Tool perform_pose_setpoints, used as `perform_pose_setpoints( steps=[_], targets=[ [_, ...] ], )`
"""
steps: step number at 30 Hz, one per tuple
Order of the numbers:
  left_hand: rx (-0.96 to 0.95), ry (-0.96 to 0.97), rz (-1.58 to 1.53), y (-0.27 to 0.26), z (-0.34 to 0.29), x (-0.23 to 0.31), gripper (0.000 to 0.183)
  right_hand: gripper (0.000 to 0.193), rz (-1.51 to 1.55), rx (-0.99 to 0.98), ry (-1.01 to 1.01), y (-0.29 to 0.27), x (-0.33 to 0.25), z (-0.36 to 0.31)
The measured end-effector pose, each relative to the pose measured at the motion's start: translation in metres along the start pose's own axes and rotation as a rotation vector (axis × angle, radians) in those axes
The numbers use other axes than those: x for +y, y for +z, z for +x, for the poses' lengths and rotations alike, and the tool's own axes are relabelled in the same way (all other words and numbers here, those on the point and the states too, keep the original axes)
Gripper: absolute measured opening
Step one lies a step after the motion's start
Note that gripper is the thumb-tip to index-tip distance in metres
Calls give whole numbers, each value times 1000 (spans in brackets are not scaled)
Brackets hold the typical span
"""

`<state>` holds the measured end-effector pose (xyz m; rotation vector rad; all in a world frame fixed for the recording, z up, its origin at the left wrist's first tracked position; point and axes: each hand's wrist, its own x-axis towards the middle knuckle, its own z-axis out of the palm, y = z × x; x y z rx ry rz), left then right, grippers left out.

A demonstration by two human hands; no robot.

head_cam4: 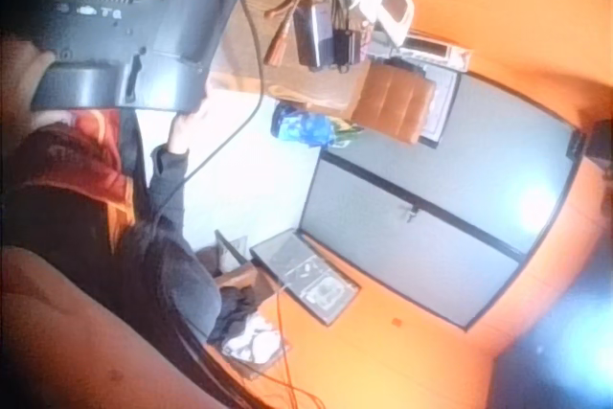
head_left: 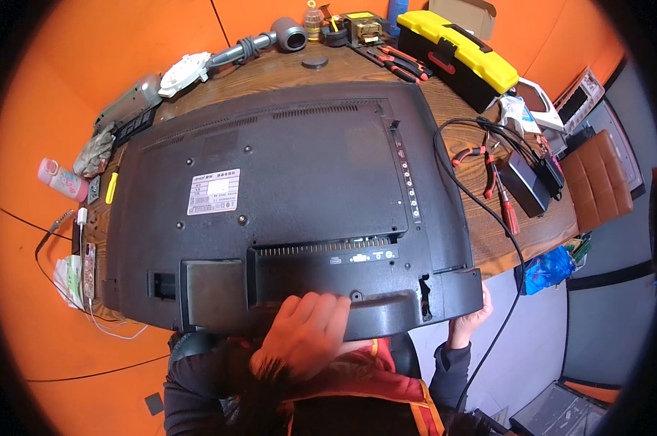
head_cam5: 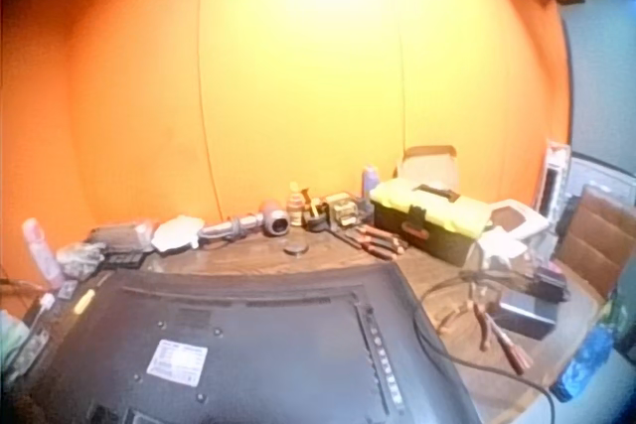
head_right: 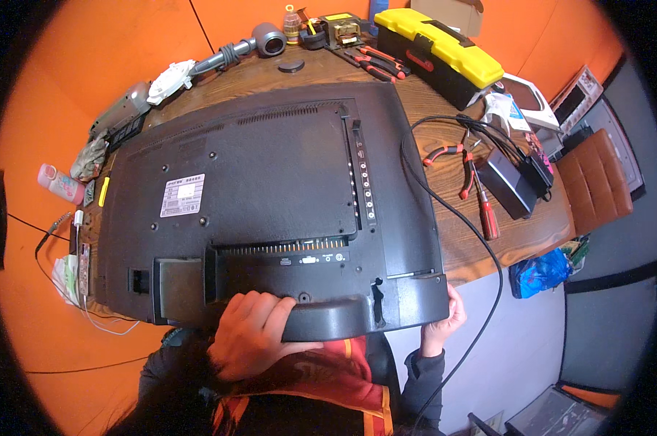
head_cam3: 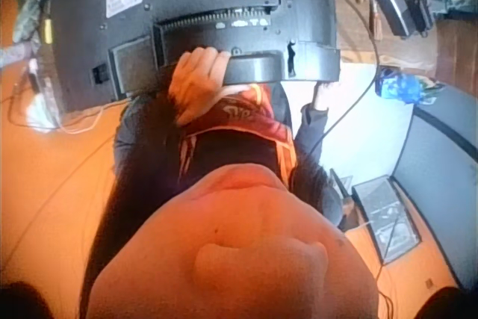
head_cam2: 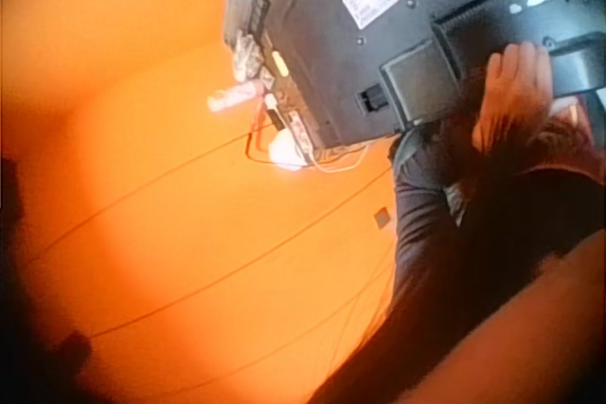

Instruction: The person uses a yellow-handled screwdriver to remove multiple screws from the back panel of a television. They collect the screws in their left hand, then set the screwdriver down and attempt to pry the back cover off with their fingers.

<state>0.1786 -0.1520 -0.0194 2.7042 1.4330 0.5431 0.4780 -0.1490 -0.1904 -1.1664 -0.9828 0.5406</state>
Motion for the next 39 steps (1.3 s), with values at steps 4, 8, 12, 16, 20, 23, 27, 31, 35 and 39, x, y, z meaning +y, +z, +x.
perform_pose_setpoints(
  steps=[4,8,12,16,20,23,27,31,35,39],
  targets=[
    [-9,17,23,4,-3,2,62,43,32,63,62,-4,1,-3],
    [3,29,32,4,-7,7,61,43,-42,82,23,-10,-2,-8],
    [-83,-15,-57,-7,-12,7,63,39,-45,90,138,-12,-19,-5],
    [-135,-88,-319,-38,-26,-9,60,36,-557,-113,-108,-13,-56,12],
    [-5,-348,-261,-74,-50,-41,61,42,-521,146,-345,3,-91,28],
    [108,-491,-159,-91,-68,-68,62,44,-496,-52,-523,29,-118,39],
    [163,-701,8,-103,-95,-96,60,47,-757,-529,-475,82,-154,53],
    [218,-915,101,-109,-131,-121,52,40,-750,-863,-436,134,-181,45],
    [256,-1059,117,-106,-161,-133,50,17,-605,-990,-337,173,-192,15],
    [243,-1123,44,-99,-176,-142,53,23,-597,-1173,-275,199,-195,-9]
  ],
)
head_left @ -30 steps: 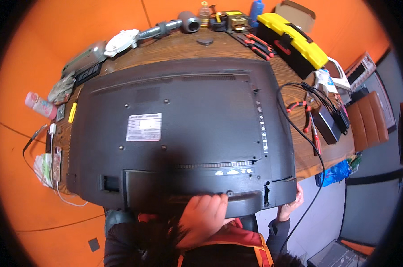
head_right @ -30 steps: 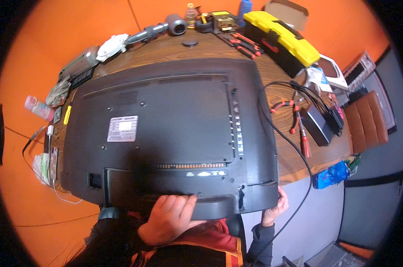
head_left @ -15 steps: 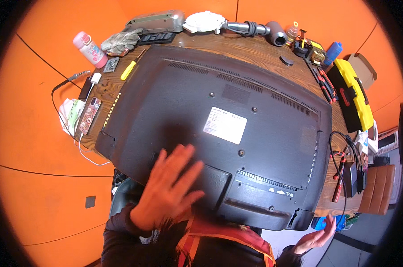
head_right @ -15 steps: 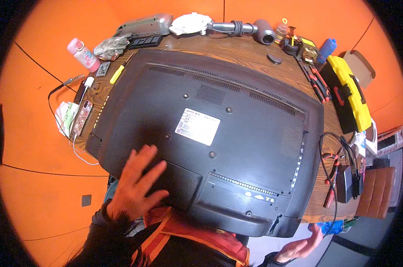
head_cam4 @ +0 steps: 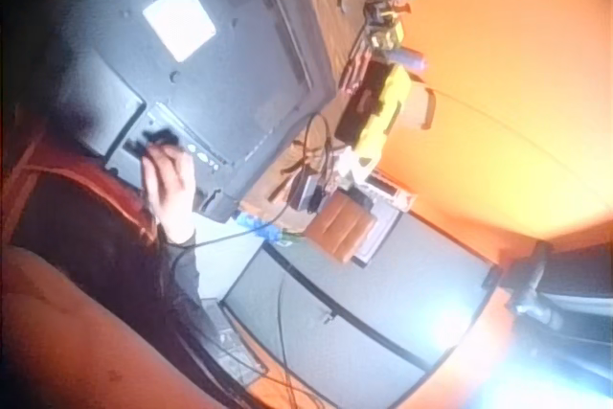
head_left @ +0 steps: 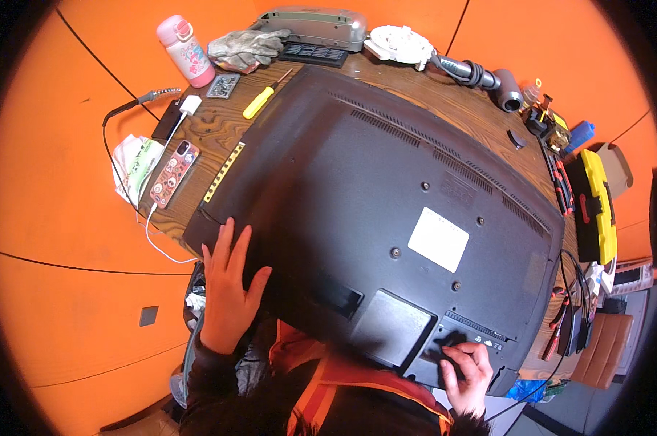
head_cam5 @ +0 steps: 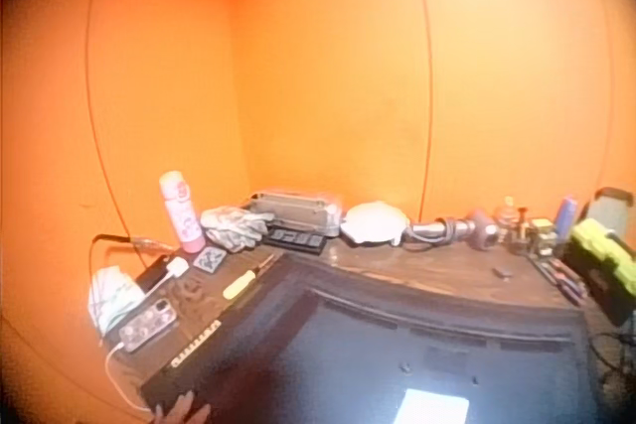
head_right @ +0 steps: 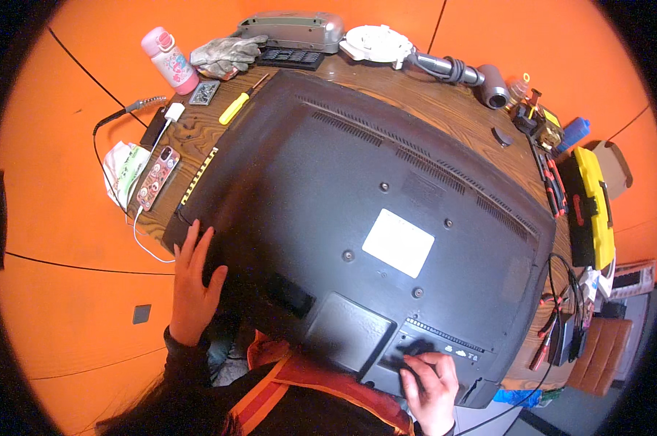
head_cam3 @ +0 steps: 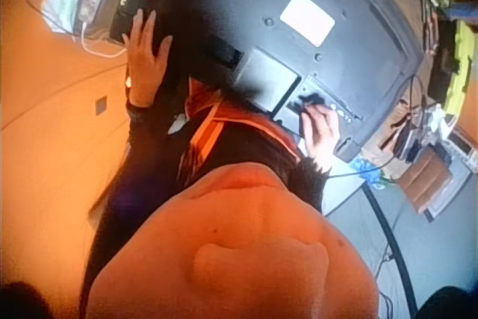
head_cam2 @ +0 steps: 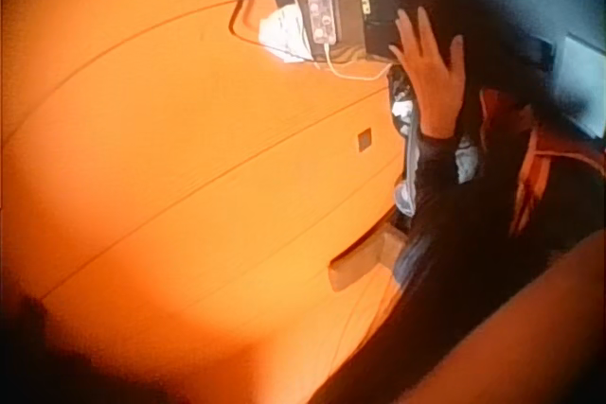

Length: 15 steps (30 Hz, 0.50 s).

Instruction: The person uses a yellow-handled screwdriver to remove multiple screws from the back panel of a television. They collect the screws in their left hand, then set the screwdriver down and attempt to pry the back cover off with their fingers.

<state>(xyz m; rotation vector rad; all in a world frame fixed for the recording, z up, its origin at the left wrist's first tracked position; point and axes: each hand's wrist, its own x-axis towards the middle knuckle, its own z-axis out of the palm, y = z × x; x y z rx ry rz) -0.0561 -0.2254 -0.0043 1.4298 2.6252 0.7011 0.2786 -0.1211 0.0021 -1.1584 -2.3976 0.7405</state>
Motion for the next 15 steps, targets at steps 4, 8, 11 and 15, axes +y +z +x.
perform_pose_setpoints(
  steps=[4,8,11,15],
  targets=[
    [-54,17,-5,1,4,-10,58,21,-13,-65,14,10,-10,10],
    [-113,39,-17,3,7,-15,65,27,40,-158,38,14,-18,16],
    [-117,61,-28,6,9,-16,67,40,-21,-196,75,15,-24,20],
    [-91,80,-59,8,10,-16,66,57,-129,-264,114,14,-31,21]
  ],
)
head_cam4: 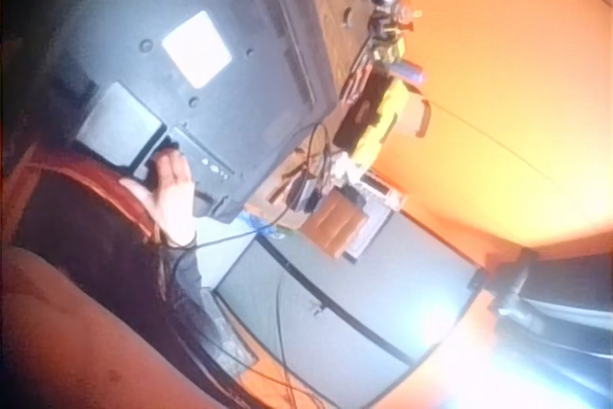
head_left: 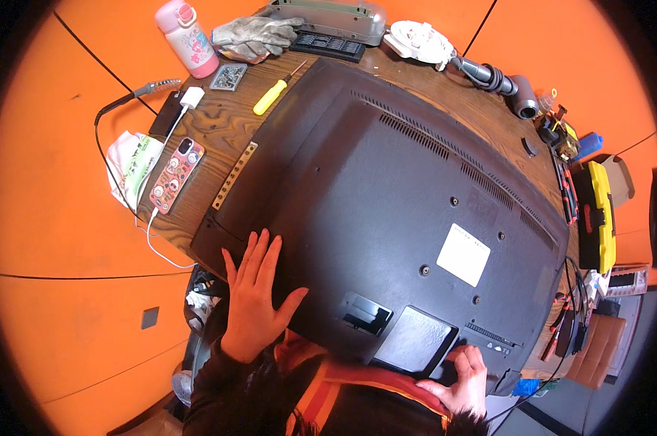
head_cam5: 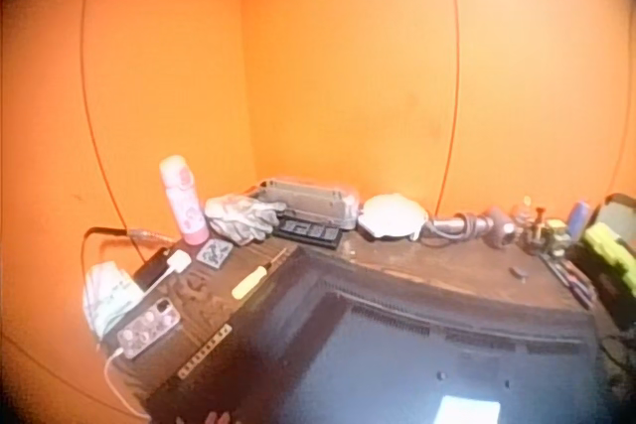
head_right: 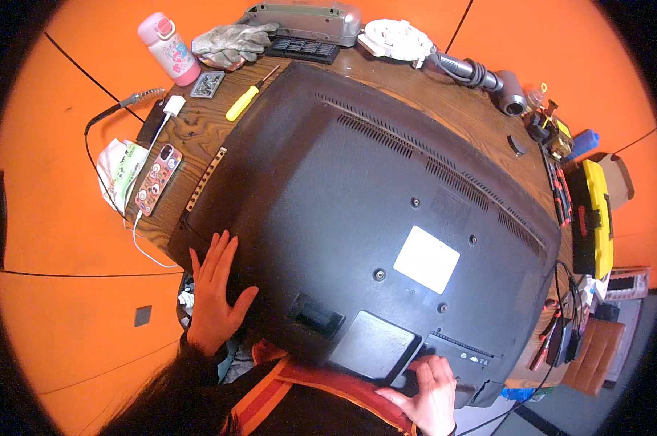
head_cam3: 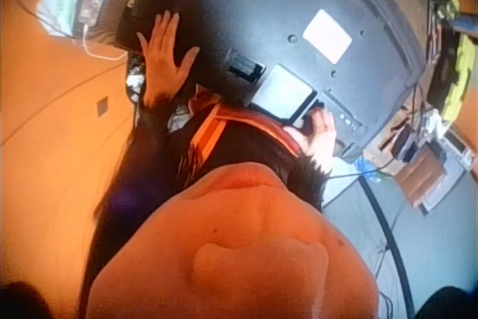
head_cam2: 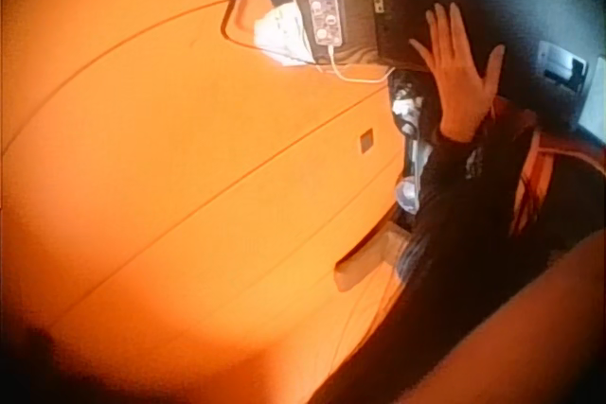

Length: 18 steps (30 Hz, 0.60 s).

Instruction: The person uses a yellow-handled screwdriver to remove multiple screws from the back panel of a television. They collect the screws in their left hand, then set the screwdriver down and attempt to pry the back cover off with their fingers.

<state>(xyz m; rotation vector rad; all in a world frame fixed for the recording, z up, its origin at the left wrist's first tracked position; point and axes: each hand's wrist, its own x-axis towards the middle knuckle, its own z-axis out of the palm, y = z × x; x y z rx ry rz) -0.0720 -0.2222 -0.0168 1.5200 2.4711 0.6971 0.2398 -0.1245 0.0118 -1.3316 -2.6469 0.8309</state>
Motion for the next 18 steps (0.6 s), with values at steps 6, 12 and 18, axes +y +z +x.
perform_pose_setpoints(
  steps=[6,12,18],
  targets=[
    [121,29,-101,9,-2,-3,52,65,-111,-17,-19,-3,-5,-12],
    [491,107,-227,15,-7,-27,39,72,-335,128,-24,21,-8,-28],
    [437,109,-232,6,3,-87,36,68,-347,259,-159,34,12,-27]
  ],
)
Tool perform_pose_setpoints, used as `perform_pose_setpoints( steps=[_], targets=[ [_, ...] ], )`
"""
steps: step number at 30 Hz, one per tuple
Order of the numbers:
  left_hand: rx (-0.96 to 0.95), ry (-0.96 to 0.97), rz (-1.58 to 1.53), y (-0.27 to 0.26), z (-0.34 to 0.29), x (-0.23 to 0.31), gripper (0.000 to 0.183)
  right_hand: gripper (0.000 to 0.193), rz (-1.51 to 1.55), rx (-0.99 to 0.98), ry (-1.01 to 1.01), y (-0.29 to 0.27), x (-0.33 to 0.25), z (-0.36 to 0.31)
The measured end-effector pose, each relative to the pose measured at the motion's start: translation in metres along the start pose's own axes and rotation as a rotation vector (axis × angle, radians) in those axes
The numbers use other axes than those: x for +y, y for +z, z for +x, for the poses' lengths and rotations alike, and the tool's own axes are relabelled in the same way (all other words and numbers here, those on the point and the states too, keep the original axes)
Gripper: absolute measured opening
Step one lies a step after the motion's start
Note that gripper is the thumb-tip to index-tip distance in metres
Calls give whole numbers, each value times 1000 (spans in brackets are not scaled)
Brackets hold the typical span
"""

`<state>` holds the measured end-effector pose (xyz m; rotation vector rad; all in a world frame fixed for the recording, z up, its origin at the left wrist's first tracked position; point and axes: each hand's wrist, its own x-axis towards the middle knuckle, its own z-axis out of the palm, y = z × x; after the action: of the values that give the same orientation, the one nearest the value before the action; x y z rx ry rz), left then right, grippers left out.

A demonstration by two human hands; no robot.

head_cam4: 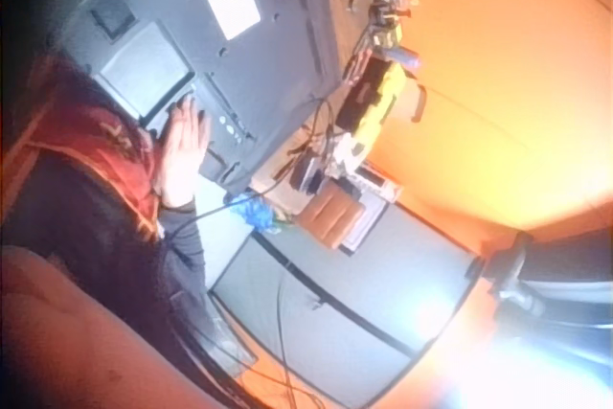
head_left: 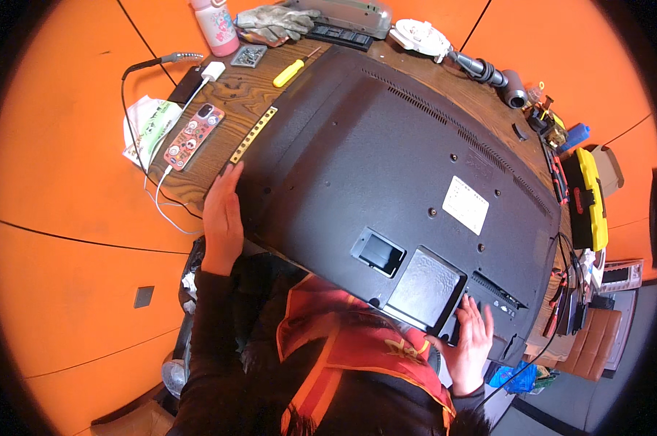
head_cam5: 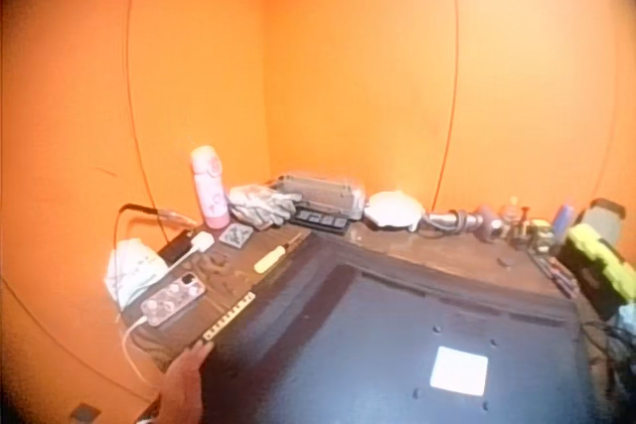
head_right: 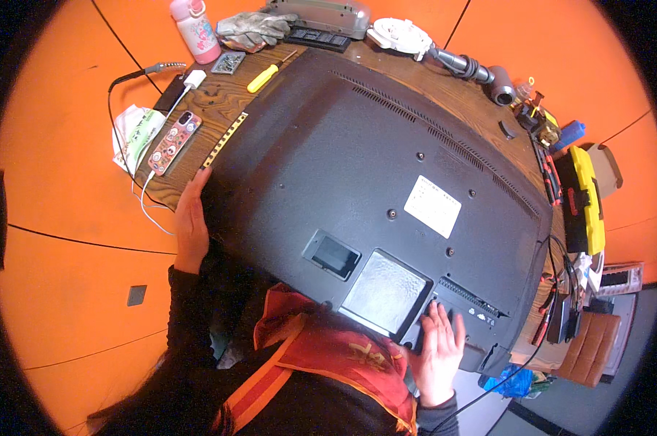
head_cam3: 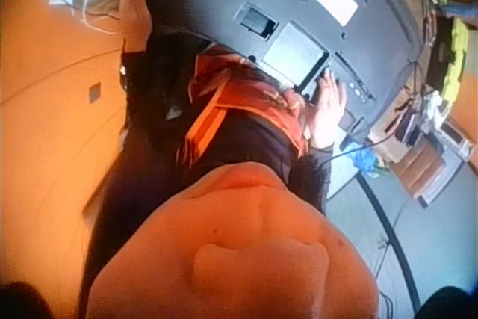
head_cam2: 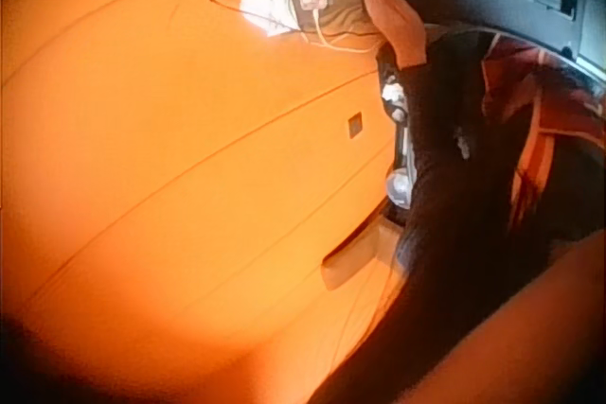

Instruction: The person uses a yellow-handled screwdriver to remove multiple screws from the back panel of a television. They collect the screws in their left hand, then set the screwdriver down and attempt to pry the back cover off with their fingers.

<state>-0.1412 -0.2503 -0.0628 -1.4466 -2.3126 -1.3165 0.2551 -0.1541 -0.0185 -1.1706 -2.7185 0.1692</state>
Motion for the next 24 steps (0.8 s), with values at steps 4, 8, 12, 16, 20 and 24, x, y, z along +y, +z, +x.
perform_pose_setpoints(
  steps=[4,8,12,16,20,24],
  targets=[
    [14,112,89,4,-7,-14,42,65,27,13,-5,-7,4,1],
    [9,146,62,3,-4,-15,45,65,26,50,47,-11,-6,-1],
    [-49,89,47,-1,0,-12,51,77,71,69,-58,-8,-7,-8],
    [-9,170,44,9,-2,-7,41,64,38,78,120,-2,4,-9],
    [80,148,129,22,-4,-8,39,66,46,103,-26,0,14,-4],
    [69,180,17,19,-4,-12,38,67,23,82,-81,-4,24,3]
  ],
)
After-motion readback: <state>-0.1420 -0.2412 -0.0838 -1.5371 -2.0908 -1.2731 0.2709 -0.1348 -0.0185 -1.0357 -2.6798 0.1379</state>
